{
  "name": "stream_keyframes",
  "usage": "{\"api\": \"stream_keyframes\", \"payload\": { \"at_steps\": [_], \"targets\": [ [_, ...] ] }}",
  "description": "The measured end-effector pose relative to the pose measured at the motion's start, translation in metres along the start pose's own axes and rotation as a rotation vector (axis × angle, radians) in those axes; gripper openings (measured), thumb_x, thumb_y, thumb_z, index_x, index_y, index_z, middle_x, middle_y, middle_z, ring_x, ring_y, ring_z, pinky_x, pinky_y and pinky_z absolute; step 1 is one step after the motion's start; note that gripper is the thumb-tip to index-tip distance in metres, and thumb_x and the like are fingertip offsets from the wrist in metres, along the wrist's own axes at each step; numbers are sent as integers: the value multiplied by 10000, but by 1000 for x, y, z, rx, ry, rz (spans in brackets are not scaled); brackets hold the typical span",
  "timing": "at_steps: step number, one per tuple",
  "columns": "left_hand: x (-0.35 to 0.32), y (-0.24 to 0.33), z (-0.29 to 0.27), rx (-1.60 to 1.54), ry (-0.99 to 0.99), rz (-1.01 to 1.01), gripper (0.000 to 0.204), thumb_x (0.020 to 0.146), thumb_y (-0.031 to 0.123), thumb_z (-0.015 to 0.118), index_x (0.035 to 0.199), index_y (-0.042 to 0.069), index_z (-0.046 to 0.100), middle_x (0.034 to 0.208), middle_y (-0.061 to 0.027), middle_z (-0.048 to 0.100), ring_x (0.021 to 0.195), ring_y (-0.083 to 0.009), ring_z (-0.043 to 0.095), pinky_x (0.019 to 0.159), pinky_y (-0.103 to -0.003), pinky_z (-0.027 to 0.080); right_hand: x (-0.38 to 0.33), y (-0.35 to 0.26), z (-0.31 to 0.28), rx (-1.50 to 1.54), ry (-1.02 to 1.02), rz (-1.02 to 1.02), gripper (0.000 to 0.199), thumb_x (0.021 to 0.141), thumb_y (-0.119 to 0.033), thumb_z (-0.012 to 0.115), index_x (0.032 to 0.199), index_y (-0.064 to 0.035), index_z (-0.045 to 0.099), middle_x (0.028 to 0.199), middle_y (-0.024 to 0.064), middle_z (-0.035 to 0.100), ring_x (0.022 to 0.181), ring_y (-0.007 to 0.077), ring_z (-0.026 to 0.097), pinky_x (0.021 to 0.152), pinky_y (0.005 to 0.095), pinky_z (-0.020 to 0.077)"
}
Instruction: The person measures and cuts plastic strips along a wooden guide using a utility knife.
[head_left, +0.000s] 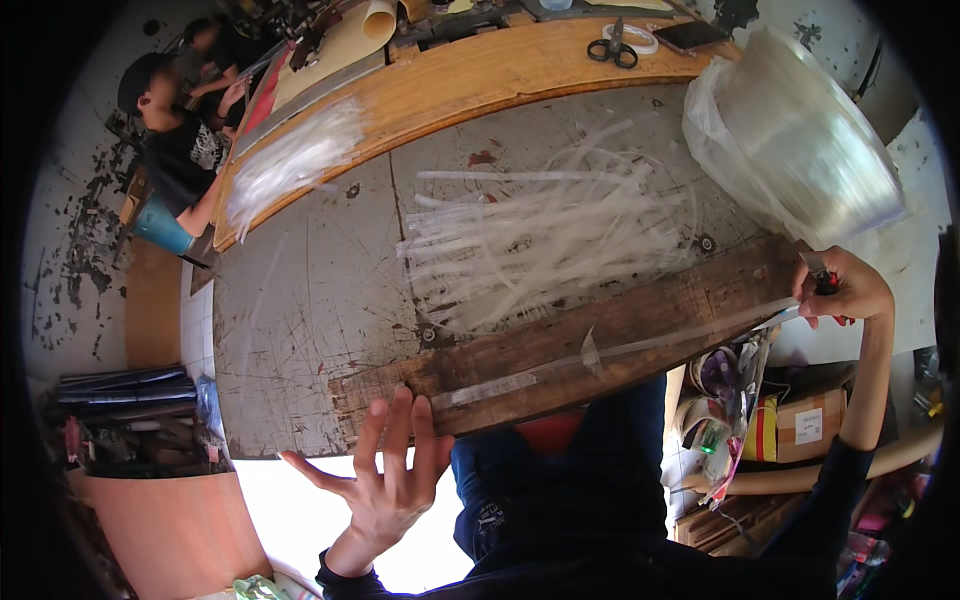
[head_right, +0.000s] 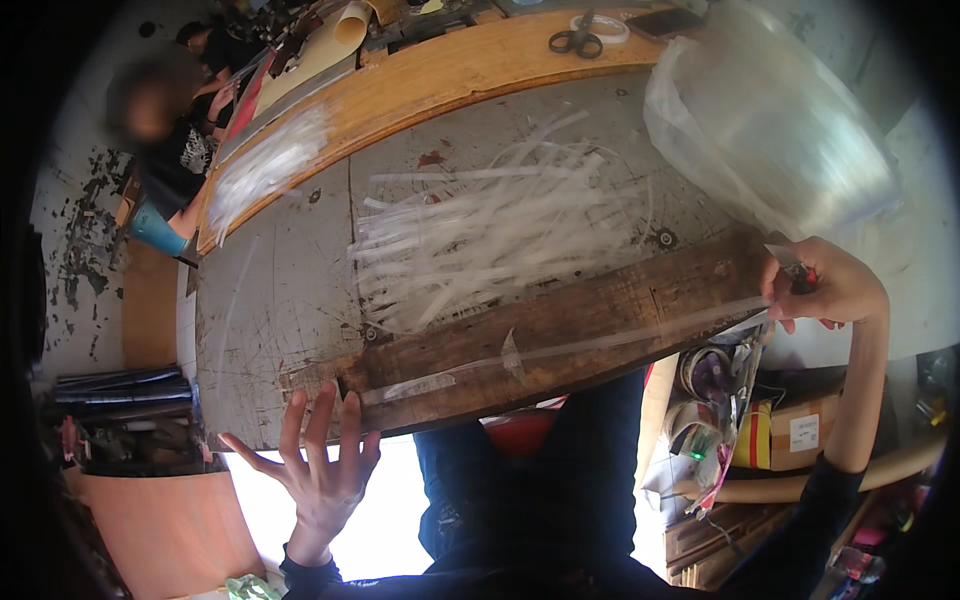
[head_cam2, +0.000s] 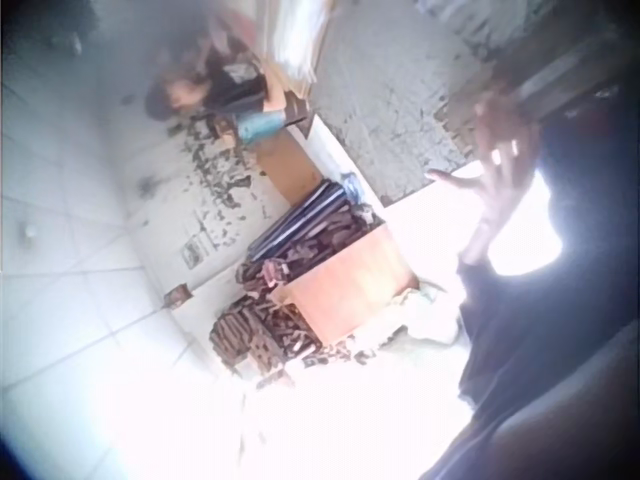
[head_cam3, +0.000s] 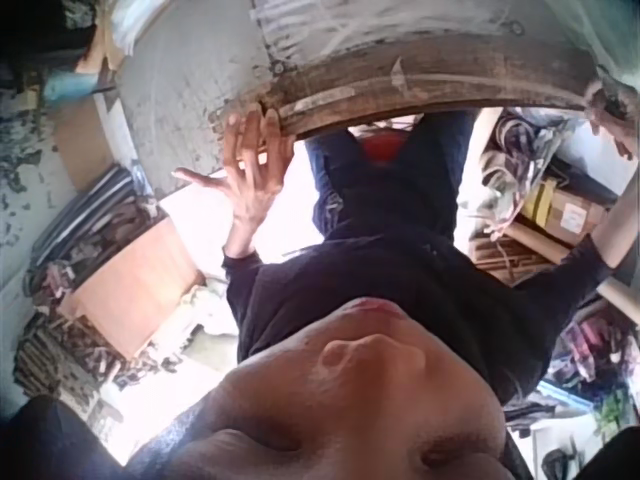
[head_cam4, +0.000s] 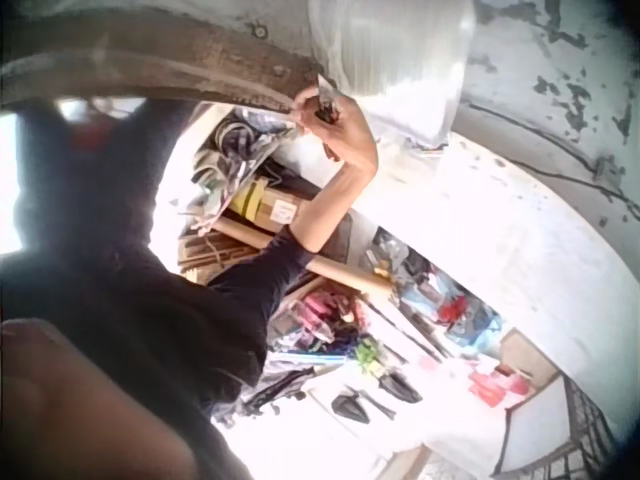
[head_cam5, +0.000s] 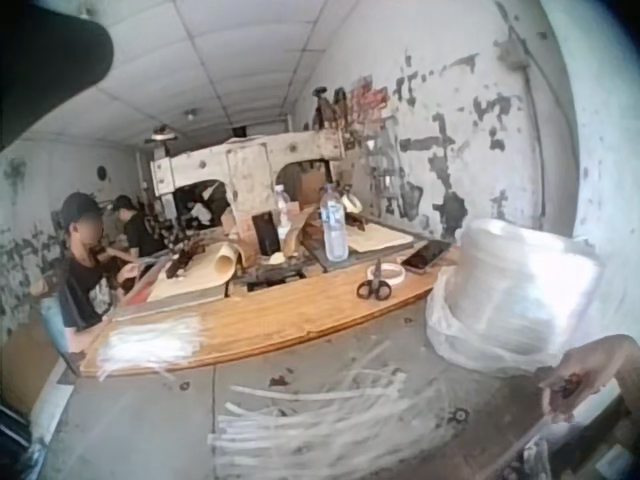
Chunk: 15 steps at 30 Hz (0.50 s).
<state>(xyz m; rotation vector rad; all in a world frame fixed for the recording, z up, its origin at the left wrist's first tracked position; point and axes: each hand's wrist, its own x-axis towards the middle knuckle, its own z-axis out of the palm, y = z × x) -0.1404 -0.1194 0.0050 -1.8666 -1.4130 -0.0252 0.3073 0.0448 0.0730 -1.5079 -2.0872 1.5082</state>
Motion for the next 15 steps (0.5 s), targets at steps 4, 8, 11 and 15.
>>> {"api": "stream_keyframes", "payload": {
  "at_steps": [4,8,11,15],
  "targets": [
    [-3,0,1,1,-1,-6,347,873,469,451,1024,211,629,1098,58,571,1184,-146,417,921,-791,45,3,-29,10,-62,55,150,96,722,-16,667,755,21,585,610,83,611,459,88,524,392,212,390],
    [-6,-1,3,12,0,-16,339,868,471,458,1011,217,631,1079,64,572,1177,-142,420,925,-790,42,3,-13,6,38,204,86,84,727,-30,651,708,35,602,604,97,607,439,88,482,379,206,344],
    [-5,-2,1,18,-10,-9,330,863,464,464,1004,218,633,1078,66,572,1177,-142,421,926,-790,42,9,-9,-2,190,208,106,103,683,-39,665,666,37,598,588,114,597,425,93,460,372,208,316],
    [-3,-2,0,49,-11,17,320,855,447,469,1006,218,634,1080,69,575,1183,-142,417,921,-794,42,14,-12,-8,208,251,164,140,620,-65,677,599,38,583,554,130,574,416,108,456,371,217,310]
  ]
}}
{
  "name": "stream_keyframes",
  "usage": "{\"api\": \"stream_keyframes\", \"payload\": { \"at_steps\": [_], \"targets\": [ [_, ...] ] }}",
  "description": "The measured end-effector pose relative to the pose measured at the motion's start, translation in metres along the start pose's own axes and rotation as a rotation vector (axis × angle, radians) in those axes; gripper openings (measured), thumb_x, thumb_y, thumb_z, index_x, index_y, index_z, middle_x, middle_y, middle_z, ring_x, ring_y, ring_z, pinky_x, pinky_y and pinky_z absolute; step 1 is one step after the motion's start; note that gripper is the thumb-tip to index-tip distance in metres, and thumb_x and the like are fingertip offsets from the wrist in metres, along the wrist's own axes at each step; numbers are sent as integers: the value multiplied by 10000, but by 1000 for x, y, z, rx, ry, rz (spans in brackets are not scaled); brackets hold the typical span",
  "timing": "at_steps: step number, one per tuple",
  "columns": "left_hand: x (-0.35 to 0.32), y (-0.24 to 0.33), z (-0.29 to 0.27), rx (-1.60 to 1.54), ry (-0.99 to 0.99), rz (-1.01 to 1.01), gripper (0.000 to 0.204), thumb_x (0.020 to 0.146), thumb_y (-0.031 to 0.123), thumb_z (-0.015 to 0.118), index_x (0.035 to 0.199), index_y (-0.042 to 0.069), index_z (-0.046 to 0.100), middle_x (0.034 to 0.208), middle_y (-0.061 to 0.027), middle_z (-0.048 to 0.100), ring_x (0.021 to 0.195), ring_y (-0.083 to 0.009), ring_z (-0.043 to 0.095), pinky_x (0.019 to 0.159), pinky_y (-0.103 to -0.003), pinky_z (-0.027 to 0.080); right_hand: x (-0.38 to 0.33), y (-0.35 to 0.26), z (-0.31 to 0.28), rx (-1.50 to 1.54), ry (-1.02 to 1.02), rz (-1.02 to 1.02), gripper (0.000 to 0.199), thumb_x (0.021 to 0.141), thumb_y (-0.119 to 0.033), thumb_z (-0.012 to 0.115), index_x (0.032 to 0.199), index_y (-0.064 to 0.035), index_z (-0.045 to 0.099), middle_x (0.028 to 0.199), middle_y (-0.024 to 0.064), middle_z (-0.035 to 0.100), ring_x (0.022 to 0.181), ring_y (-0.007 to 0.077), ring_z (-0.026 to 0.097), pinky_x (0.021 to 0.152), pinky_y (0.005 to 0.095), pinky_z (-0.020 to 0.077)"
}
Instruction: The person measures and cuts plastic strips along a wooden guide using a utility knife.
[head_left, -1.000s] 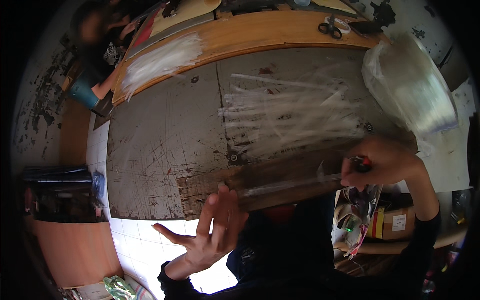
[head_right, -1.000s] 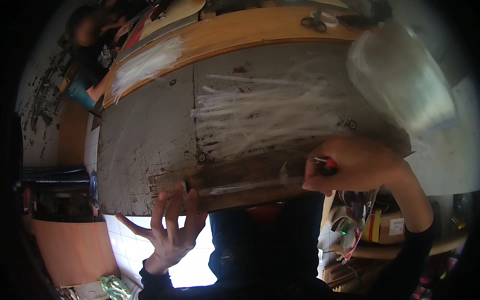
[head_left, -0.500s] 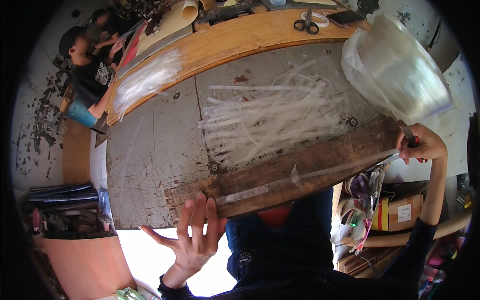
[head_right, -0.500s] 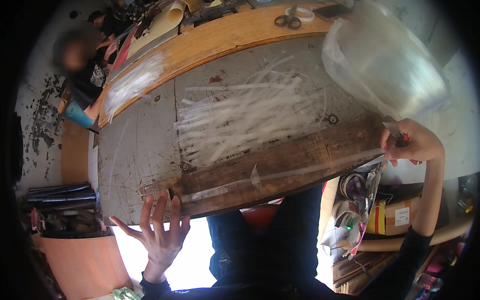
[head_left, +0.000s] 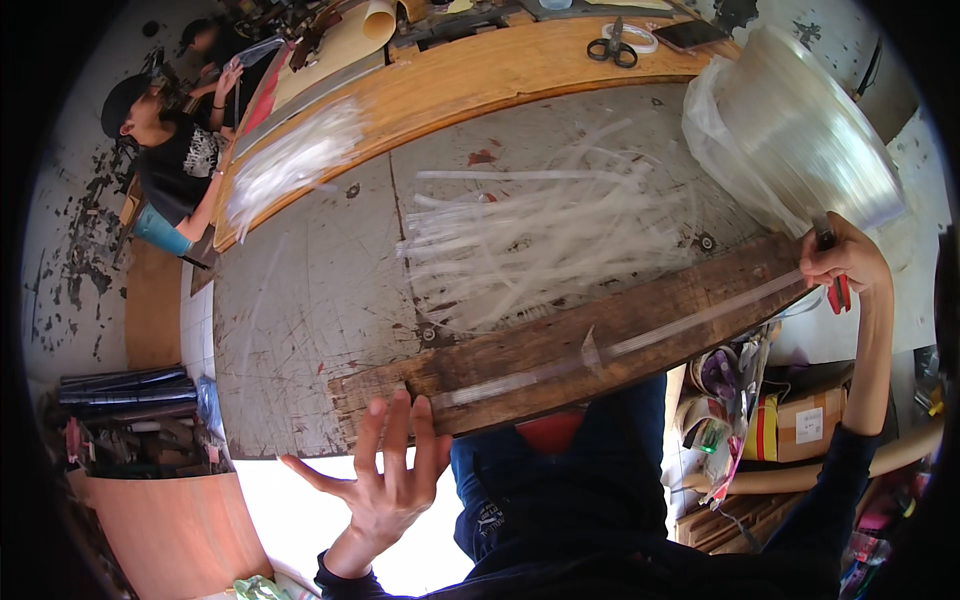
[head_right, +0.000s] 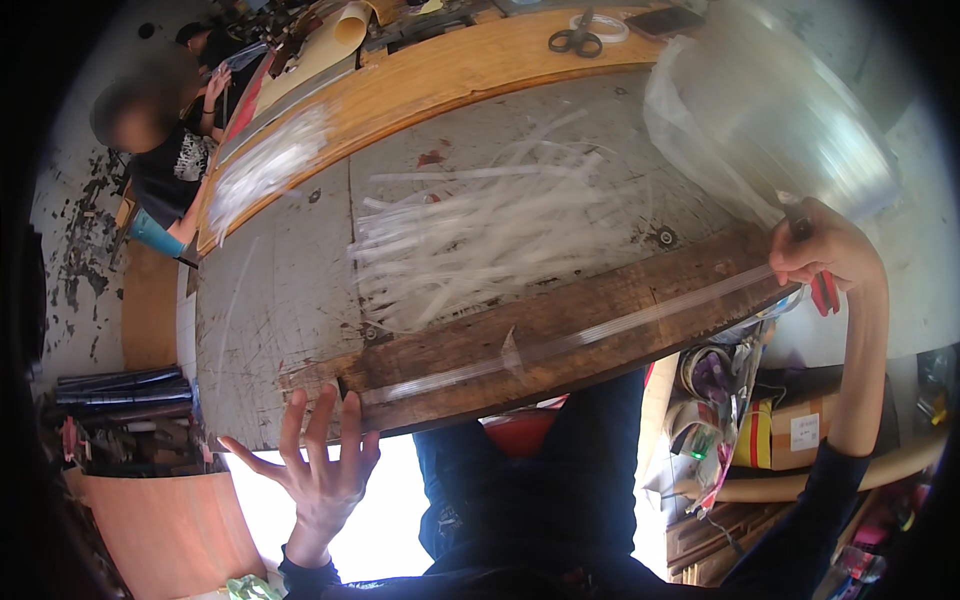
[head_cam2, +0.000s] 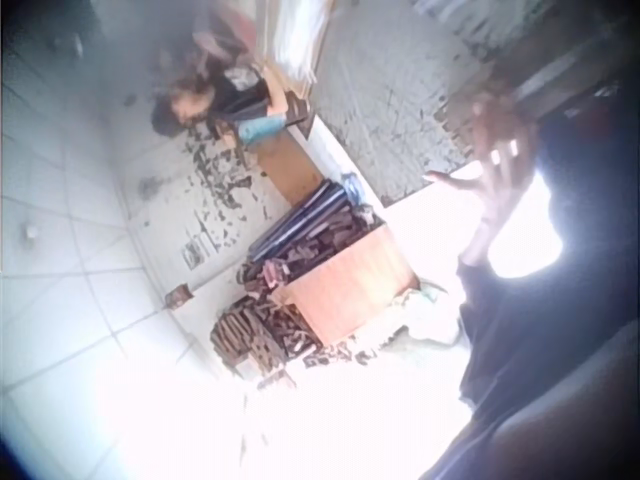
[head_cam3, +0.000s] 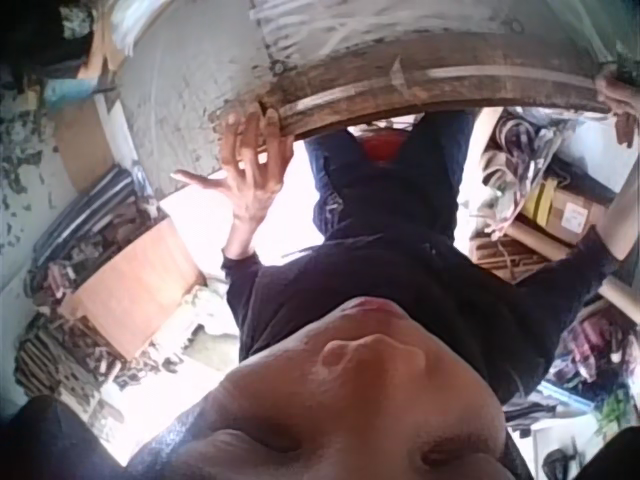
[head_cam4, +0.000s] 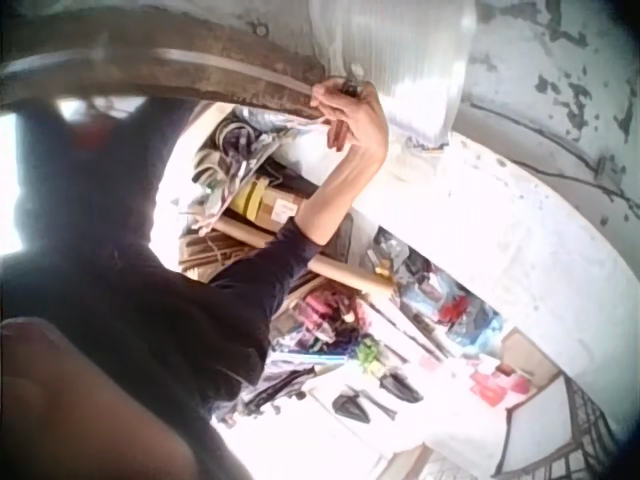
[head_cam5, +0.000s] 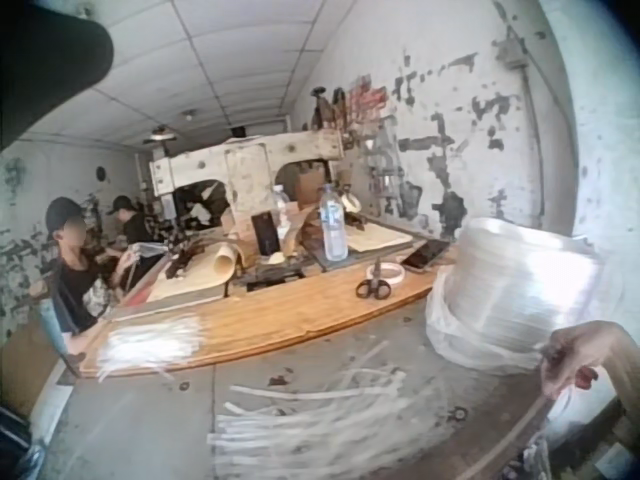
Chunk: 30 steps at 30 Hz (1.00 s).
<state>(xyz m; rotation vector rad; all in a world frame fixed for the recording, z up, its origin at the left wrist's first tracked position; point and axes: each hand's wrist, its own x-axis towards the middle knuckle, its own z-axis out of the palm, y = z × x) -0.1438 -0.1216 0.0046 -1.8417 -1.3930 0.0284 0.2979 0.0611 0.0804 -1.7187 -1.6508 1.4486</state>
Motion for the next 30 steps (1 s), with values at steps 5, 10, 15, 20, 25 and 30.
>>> {"api": "stream_keyframes", "payload": {
  "at_steps": [5,10,15,20,25,30],
  "targets": [
    [2,0,-1,8,16,5,327,843,447,477,1023,221,629,1072,71,581,1182,-144,420,913,-800,41,14,-8,11,-297,-4,83,141,616,-44,678,550,27,576,514,90,564,390,103,458,400,239,367],
    [2,-1,3,2,27,19,322,842,442,477,1024,223,626,1046,76,589,1173,-147,430,919,-796,36,15,-11,13,-418,-50,52,182,647,-149,664,565,-9,582,466,35,511,413,96,459,385,239,330],
    [3,-2,2,29,17,20,277,849,402,465,986,222,625,1006,79,595,1163,-150,435,928,-791,26,10,-12,21,-309,8,31,167,670,-87,673,556,-8,579,492,44,548,436,90,500,436,225,387],
    [2,-1,1,55,-7,30,297,877,410,435,993,203,614,1084,44,543,1166,-174,423,927,-791,41,7,-15,24,-329,-1,50,165,660,-103,665,548,-20,576,500,22,542,448,76,471,456,232,348],
    [-9,-11,13,11,72,42,412,882,552,363,1019,249,607,1208,10,438,1211,-169,363,940,-779,33,8,-13,26,-385,21,46,183,668,-114,669,546,-23,568,503,23,542,451,75,483,453,223,355],
    [-4,-10,12,0,117,27,479,854,631,331,1025,284,613,1218,-28,434,1216,-187,350,959,-761,27,10,-10,25,-362,65,52,205,666,-120,676,542,-24,544,511,26,549,451,81,496,445,224,364]
  ]
}}
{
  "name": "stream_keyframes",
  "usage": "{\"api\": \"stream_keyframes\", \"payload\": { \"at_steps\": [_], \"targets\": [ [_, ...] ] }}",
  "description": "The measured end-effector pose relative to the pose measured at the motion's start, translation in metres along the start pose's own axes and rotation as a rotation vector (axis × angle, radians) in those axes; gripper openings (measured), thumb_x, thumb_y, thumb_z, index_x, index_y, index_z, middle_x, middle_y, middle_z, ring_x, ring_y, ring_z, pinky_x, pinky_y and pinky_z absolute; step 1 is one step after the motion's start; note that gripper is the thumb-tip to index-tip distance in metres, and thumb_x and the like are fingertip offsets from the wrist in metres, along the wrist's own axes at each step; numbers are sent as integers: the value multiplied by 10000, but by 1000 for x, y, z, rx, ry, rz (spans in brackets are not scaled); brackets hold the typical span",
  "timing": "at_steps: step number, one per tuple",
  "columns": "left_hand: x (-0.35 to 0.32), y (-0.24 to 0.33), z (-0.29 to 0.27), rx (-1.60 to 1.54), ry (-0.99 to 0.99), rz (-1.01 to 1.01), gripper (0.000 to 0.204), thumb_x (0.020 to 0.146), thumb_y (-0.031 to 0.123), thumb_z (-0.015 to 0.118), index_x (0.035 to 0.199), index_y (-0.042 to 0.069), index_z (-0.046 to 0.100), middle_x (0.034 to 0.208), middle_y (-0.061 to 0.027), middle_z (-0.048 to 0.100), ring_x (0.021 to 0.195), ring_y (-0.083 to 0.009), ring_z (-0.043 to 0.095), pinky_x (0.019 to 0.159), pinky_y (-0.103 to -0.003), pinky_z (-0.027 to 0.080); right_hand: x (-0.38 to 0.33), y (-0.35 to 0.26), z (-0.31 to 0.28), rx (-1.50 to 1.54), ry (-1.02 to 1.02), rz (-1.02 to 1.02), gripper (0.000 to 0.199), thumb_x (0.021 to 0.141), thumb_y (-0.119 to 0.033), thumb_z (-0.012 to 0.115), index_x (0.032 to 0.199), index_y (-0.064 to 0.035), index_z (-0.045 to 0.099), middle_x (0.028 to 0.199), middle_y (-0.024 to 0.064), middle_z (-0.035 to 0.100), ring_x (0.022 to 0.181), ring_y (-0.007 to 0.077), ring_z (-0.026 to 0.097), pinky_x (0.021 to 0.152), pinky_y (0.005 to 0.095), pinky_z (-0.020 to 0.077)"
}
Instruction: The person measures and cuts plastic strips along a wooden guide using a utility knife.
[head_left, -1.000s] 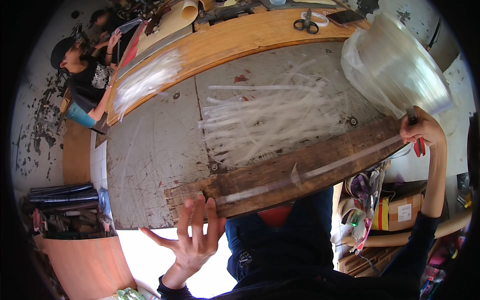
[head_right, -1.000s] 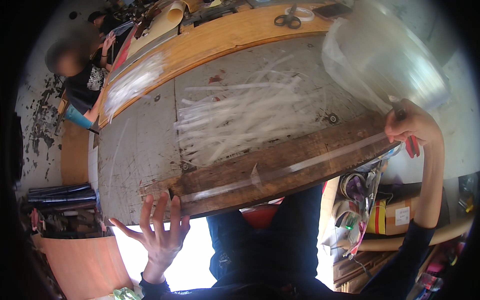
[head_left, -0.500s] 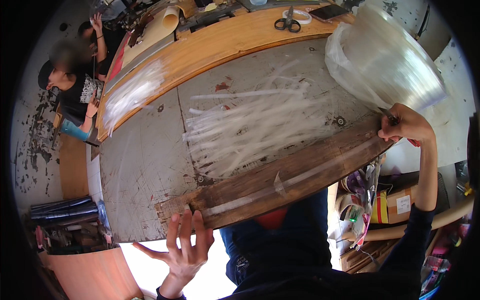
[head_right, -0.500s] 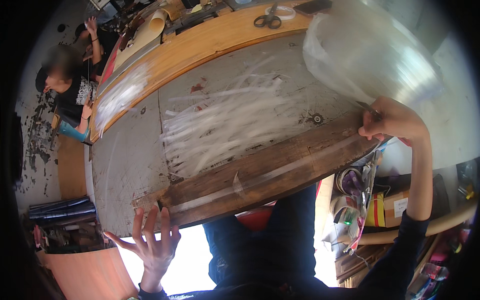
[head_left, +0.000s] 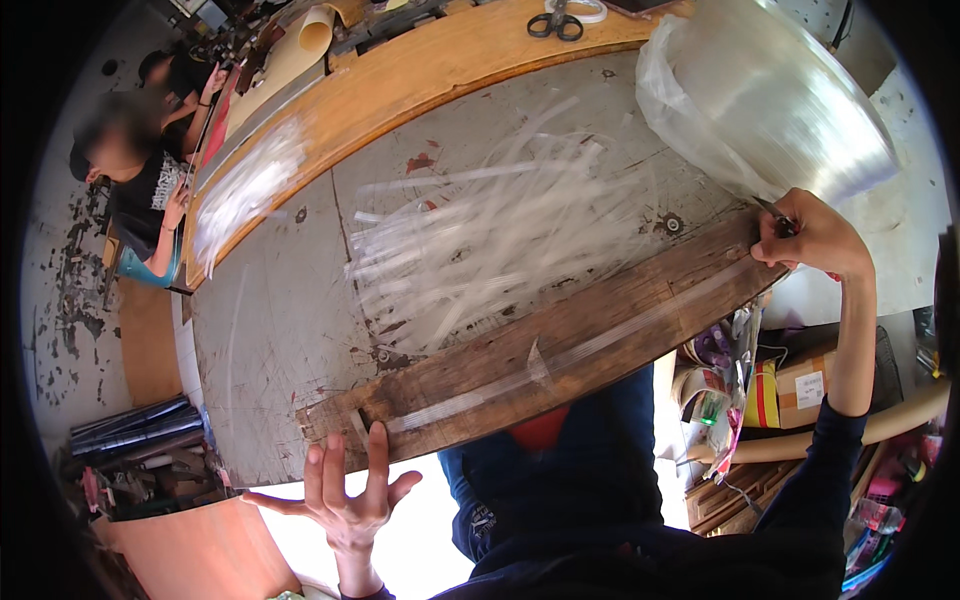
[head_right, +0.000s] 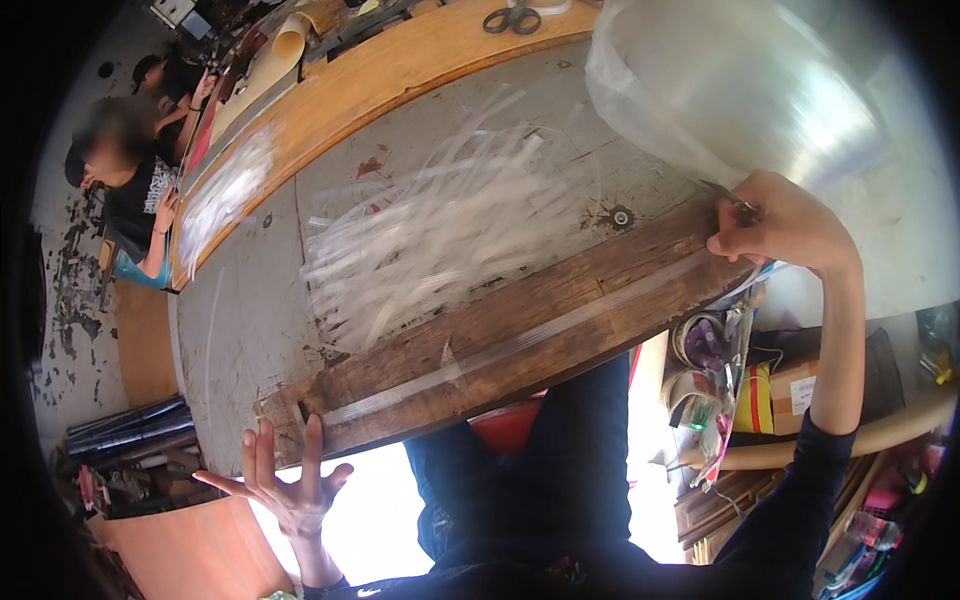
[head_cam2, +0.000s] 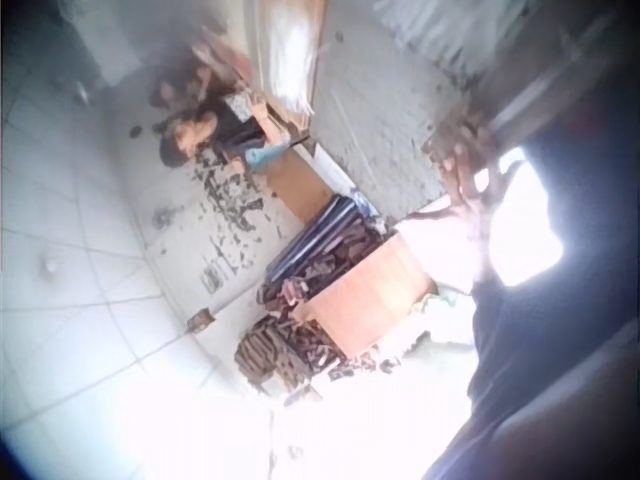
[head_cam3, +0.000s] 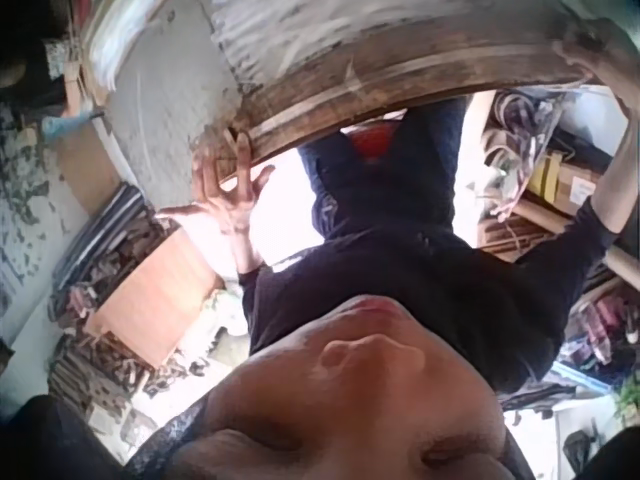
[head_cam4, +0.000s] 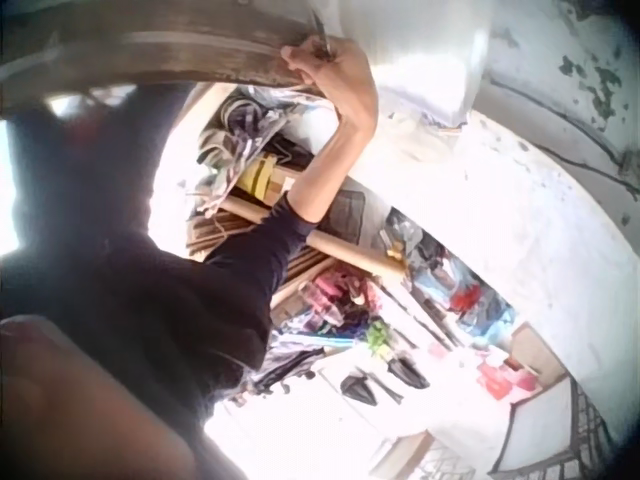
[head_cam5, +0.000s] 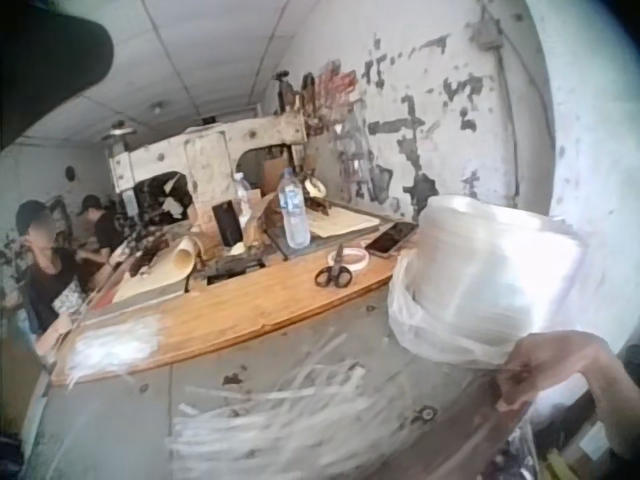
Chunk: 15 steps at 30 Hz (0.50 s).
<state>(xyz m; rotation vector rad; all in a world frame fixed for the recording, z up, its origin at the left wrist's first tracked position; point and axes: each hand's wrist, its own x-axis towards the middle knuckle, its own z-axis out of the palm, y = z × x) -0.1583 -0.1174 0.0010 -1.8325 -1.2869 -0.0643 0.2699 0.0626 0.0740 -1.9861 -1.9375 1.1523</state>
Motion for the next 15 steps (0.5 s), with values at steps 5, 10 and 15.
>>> {"api": "stream_keyframes", "payload": {
  "at_steps": [5,10,15],
  "targets": [
    [56,31,-19,-84,-75,-300,464,883,574,342,972,243,655,1131,-98,502,1160,-242,425,1041,-636,116,-1,2,0,8,32,4,208,672,-116,680,542,-25,547,512,28,553,447,79,498,436,220,364],
    [122,89,-40,-768,-97,-77,389,809,373,595,1109,128,619,1119,-57,537,1017,-165,493,972,-470,288,-3,5,-3,-1,-35,-90,255,718,-147,691,540,-34,547,492,16,540,448,74,504,436,212,369],
    [141,128,-22,-915,-2,62,396,778,300,641,1129,120,608,1078,-6,554,875,-88,525,952,-415,309,1,8,0,-51,-67,-118,251,734,-159,683,559,-34,553,480,7,519,446,75,496,438,223,367]
  ]
}}
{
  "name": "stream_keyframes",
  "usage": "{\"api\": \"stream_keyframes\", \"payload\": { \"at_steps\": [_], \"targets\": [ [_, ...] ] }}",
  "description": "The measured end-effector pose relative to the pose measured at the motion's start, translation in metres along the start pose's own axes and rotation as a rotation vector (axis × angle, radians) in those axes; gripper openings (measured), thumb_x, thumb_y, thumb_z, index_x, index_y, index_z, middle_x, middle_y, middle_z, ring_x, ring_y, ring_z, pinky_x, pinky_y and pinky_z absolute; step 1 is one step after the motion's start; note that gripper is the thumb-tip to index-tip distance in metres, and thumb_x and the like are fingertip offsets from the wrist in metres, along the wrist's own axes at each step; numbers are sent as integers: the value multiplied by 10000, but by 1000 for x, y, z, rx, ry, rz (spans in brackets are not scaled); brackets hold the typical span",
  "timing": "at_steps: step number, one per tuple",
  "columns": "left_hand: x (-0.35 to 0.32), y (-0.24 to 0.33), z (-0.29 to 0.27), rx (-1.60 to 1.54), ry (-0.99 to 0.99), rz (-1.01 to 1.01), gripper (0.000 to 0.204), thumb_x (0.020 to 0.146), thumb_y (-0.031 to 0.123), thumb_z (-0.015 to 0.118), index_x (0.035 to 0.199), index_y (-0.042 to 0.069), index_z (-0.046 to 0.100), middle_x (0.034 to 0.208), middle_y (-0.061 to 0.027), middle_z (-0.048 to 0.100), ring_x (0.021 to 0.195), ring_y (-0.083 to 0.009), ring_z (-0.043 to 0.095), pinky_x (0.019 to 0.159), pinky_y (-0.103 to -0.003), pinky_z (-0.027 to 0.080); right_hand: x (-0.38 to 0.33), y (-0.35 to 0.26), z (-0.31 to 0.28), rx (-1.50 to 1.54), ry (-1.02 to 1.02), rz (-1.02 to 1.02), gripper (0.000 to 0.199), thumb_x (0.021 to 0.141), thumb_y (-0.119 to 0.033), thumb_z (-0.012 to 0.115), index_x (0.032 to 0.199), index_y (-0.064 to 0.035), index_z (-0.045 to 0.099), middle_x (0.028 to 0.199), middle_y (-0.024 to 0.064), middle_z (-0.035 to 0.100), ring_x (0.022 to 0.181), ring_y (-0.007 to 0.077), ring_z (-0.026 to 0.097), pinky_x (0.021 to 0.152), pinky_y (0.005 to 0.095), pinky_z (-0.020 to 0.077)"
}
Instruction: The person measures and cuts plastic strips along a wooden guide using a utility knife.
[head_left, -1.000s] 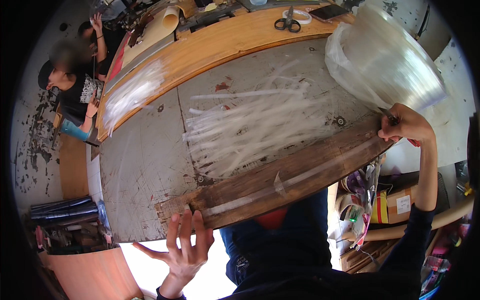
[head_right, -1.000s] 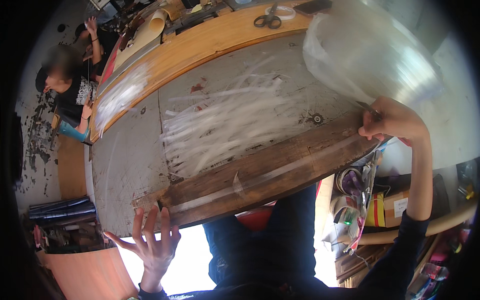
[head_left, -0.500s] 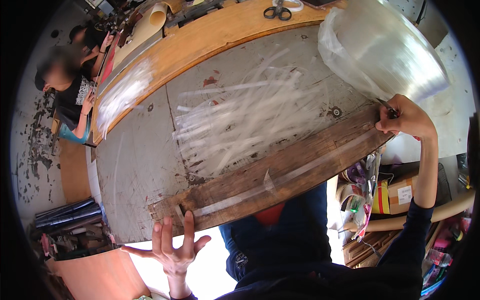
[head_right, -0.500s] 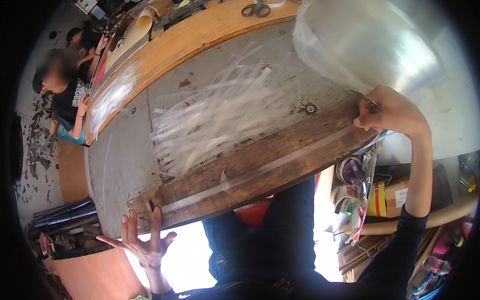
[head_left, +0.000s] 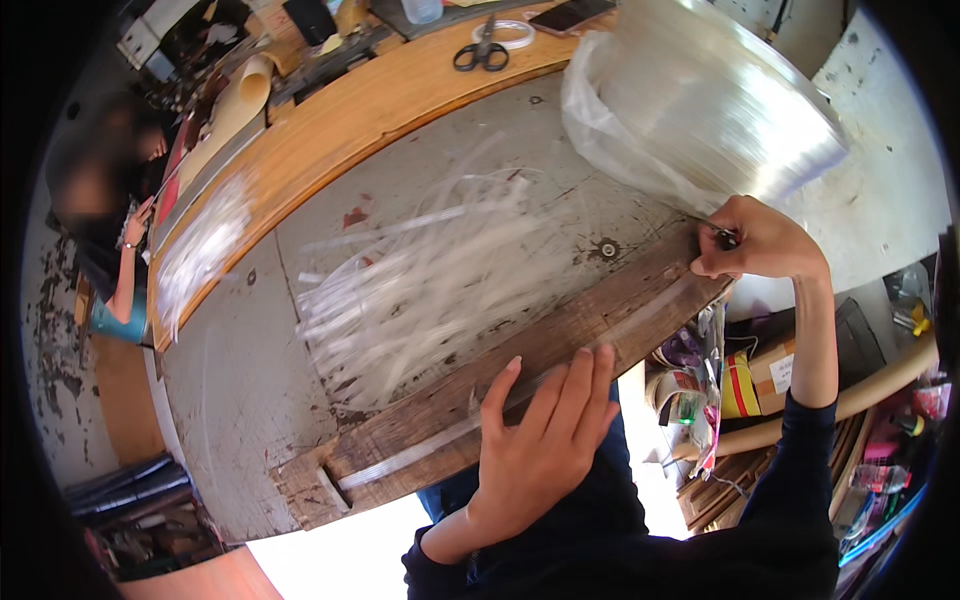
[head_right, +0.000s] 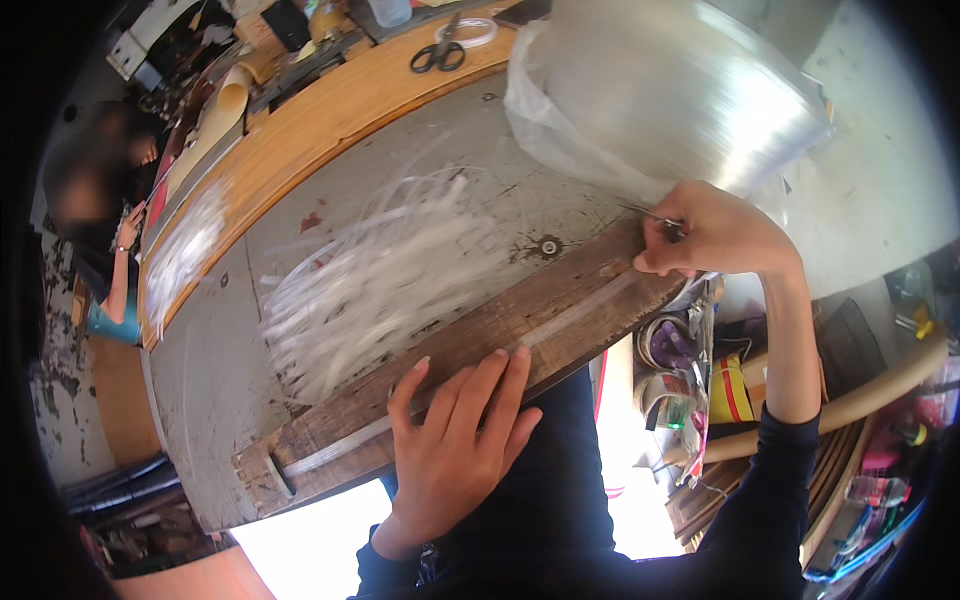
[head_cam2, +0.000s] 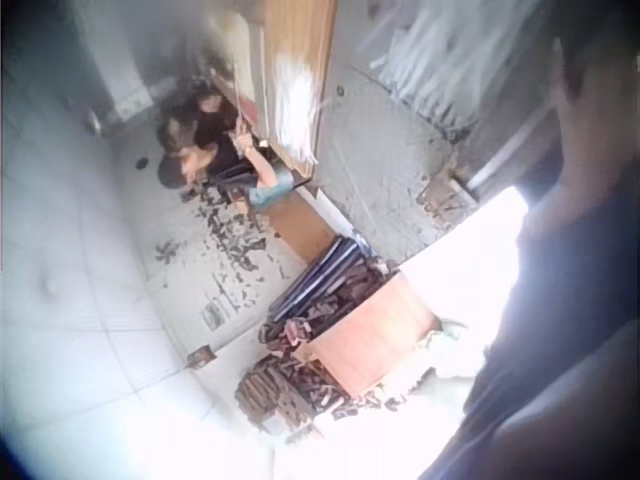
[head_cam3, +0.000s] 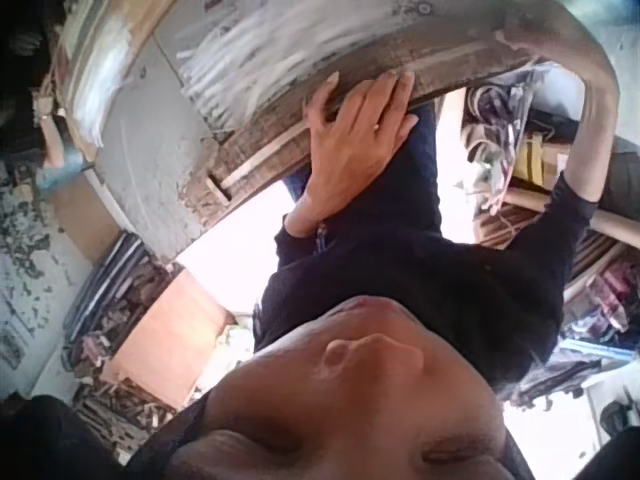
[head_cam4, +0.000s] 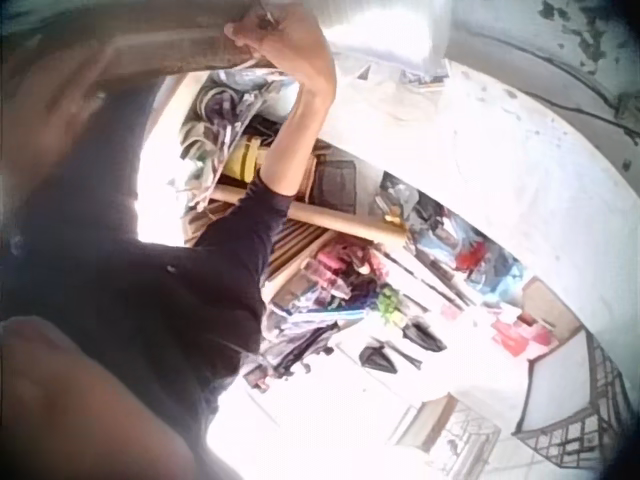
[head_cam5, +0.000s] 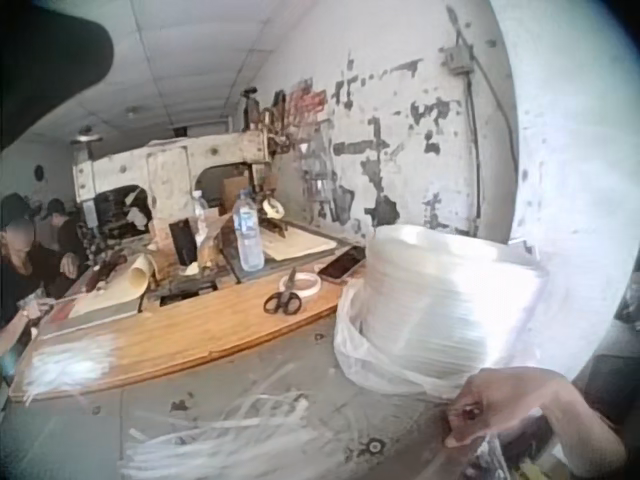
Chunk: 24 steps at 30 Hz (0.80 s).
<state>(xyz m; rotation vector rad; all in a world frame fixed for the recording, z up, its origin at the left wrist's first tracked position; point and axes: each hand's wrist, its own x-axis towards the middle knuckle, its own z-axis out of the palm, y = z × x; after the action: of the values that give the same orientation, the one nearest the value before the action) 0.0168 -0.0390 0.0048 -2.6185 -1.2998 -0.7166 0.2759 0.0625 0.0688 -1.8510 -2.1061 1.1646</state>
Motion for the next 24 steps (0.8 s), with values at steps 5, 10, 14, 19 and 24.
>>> {"api": "stream_keyframes", "payload": {
  "at_steps": [5,10,14,19,24],
  "targets": [
    [1,-1,9,135,34,14,384,752,255,671,1116,146,615,1021,37,545,804,-76,524,900,-383,324,-12,4,7,82,141,18,156,723,-111,682,717,-41,544,586,-5,517,534,64,488,505,226,368],
    [5,2,9,143,35,16,358,757,253,662,1104,175,625,994,42,539,795,-67,516,877,-378,325,-59,37,26,348,722,-186,543,665,125,508,1137,-55,308,1085,71,339,717,102,413,596,217,358],
    [4,2,14,166,89,-7,314,759,166,585,1067,190,641,946,82,525,815,-21,487,857,-369,334,-86,-10,81,167,442,-262,578,705,35,589,1177,-16,258,1072,127,342,767,173,486,600,250,450],
    [5,2,13,146,66,-66,302,765,180,596,1060,209,654,930,86,511,806,-21,481,863,-380,331,-79,-53,113,55,384,-186,462,773,-91,676,1099,12,365,1060,171,388,697,230,543,603,302,498],
    [5,3,12,116,30,-46,368,741,252,640,1108,220,632,981,71,510,822,-70,485,878,-430,324,-82,-64,122,58,318,37,383,838,-187,606,1097,25,419,817,174,577,639,292,605,527,355,484]
  ]
}}
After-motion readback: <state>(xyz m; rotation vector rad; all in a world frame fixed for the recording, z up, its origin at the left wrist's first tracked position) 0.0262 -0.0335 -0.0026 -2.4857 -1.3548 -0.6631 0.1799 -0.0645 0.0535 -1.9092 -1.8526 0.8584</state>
